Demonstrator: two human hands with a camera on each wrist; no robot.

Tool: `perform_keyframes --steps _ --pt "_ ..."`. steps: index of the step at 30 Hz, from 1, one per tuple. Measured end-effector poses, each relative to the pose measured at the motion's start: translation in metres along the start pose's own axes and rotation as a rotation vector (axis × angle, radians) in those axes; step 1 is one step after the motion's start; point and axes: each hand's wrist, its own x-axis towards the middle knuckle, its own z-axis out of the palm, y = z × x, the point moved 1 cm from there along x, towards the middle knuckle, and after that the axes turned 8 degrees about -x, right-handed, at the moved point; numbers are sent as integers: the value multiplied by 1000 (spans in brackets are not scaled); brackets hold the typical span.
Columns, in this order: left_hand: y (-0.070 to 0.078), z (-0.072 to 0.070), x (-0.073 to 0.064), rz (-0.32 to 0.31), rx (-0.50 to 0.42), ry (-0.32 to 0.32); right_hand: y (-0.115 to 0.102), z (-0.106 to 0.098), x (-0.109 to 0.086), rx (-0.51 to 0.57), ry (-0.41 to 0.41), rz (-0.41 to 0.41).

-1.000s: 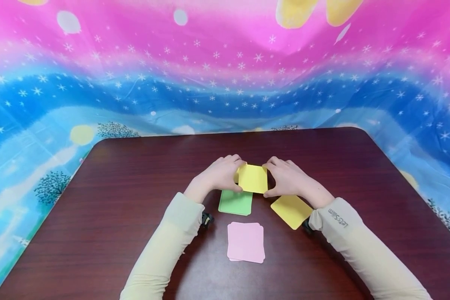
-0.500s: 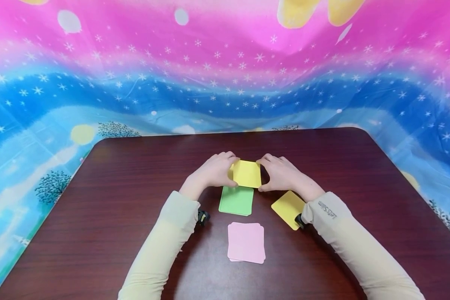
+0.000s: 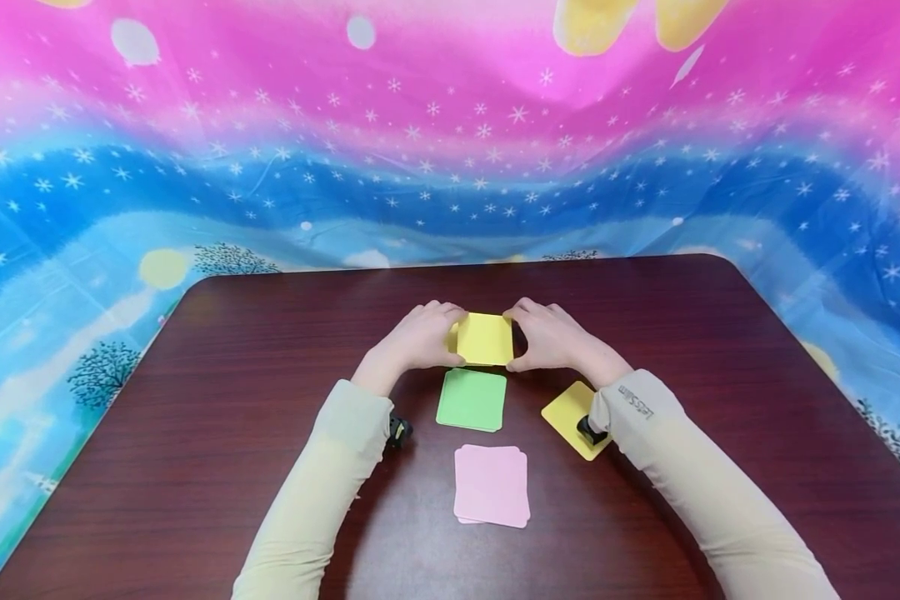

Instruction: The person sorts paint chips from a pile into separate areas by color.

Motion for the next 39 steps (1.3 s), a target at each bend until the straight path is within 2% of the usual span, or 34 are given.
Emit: perform_keyframes --steps 11,16,31,39 --pt "-13 8 -1 -42 7 -65 -7 5 13 14 -55 3" --pt "-17 10 0 -82 -3 -95 -10 7 17 0 -81 -4" --pt "-25 18 2 -138 -61 -130 -11 12 23 -29 -137 -29" --pt "-23 20 5 -155 -89 -154 -10 12 21 -32 -158 -22"
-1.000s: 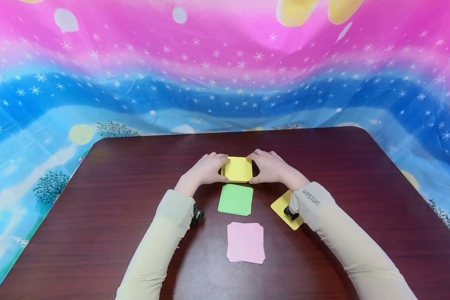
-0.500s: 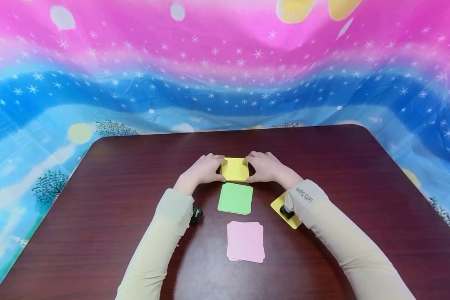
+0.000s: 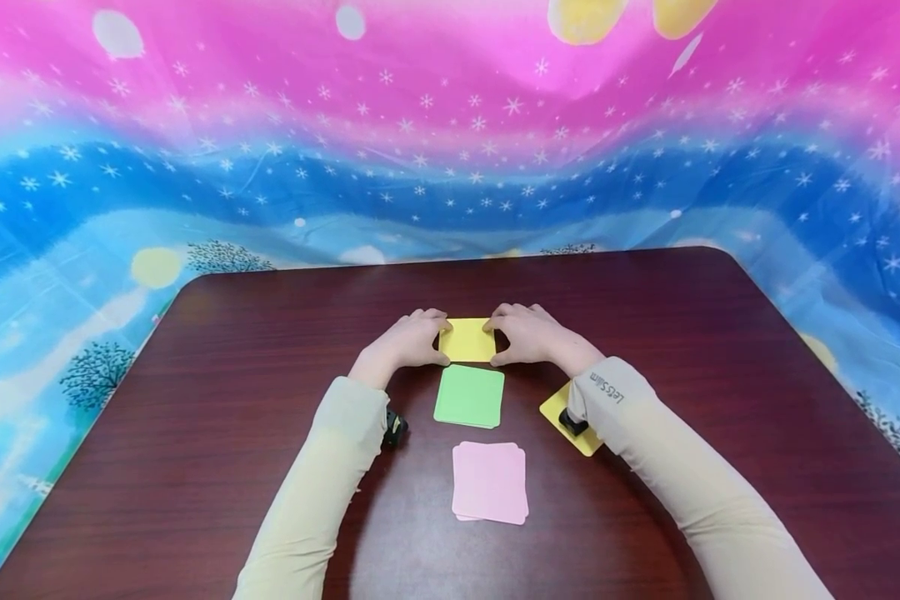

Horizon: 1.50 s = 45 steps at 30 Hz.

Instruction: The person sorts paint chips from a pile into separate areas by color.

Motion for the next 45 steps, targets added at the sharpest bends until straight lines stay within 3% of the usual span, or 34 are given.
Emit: perform_keyframes --steps 9,22,37,45 --pt "8 -1 -3 12 -5 24 2 -4 -10 34 0 14" --pt "38 5 1 128 97 76 17 -7 -41 3 30 41" --pt "77 13 1 237 100 48 26 -8 -79 -8 79 49" --pt "97 20 -1 254 174 23 33 -4 -101 -34 116 61"
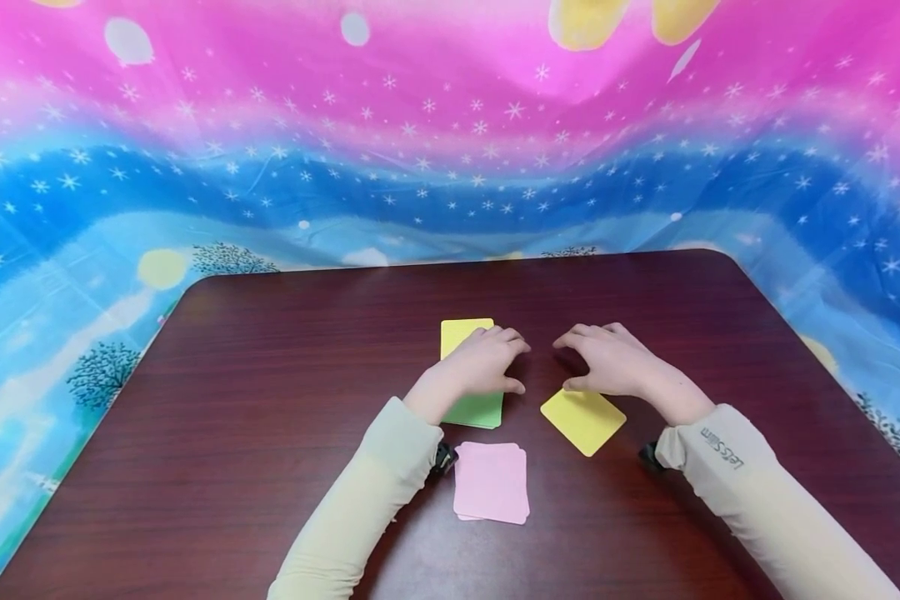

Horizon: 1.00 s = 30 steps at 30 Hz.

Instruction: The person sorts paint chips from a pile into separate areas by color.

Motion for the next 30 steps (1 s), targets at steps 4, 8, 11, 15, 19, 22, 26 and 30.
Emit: perform_keyframes --steps 4,8,11,15,19,22,26,30 --pt "9 2 2 28 18 -17 4 3 -10 9 8 10" --pt "17 2 4 46 38 -22 6 6 -18 24 27 2" --pt "24 3 6 57 53 -34 6 6 -24 24 40 1" --pt "32 7 8 72 70 -55 5 8 -31 34 42 15" --pt "40 12 10 81 86 -78 5 10 -39 51 47 23" --pt "44 15 11 92 98 -77 3 10 -45 53 34 38" --pt "47 16 12 113 114 -67 2 9 -52 57 -38 85" --pt "50 16 15 120 125 -84 0 8 -58 54 -118 136"
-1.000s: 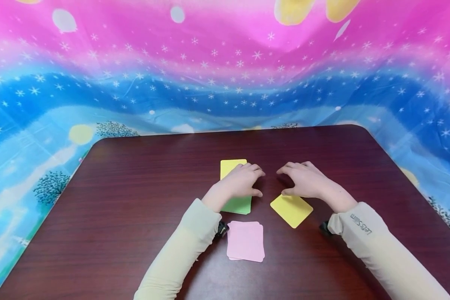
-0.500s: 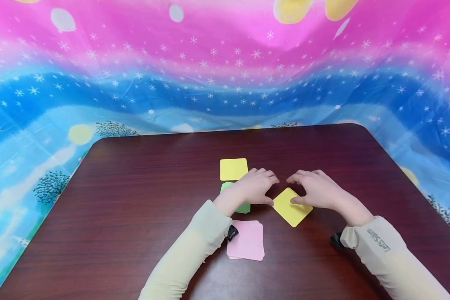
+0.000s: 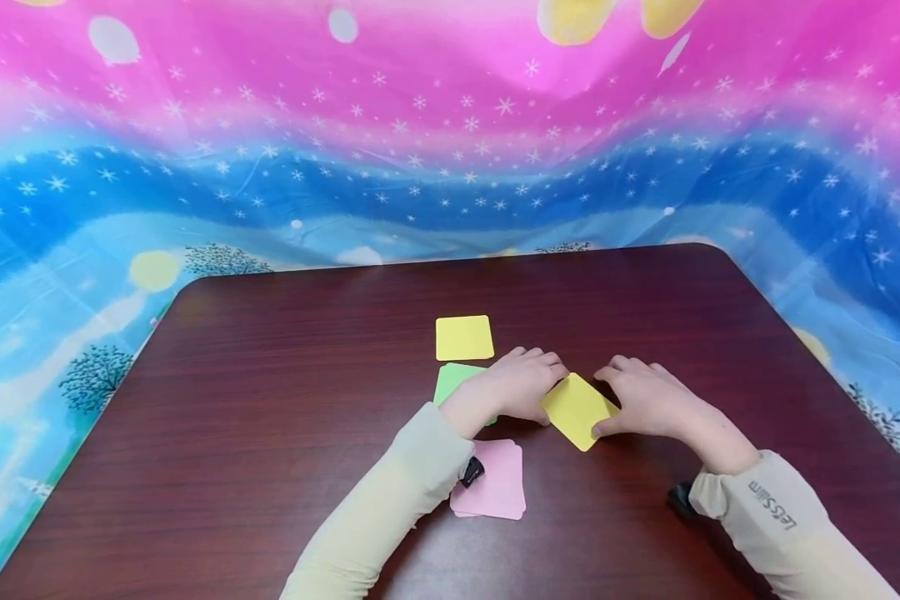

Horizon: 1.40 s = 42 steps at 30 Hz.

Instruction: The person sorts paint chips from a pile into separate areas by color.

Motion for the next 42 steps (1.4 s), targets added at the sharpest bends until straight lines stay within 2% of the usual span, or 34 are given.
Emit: perform_keyframes --steps 6,20,27,33,42 --pt "4 1 4 -5 15 -34 -4 2 -2 11 -34 24" --pt "6 0 9 -19 -18 -70 -17 8 2 2 43 -36" --pt "6 0 9 -24 -11 -88 -17 10 2 -8 47 -8" --pt "6 -1 11 -13 -20 -79 -18 9 0 -35 60 16" --pt "1 -2 11 -7 18 -38 -15 8 3 -45 53 1"
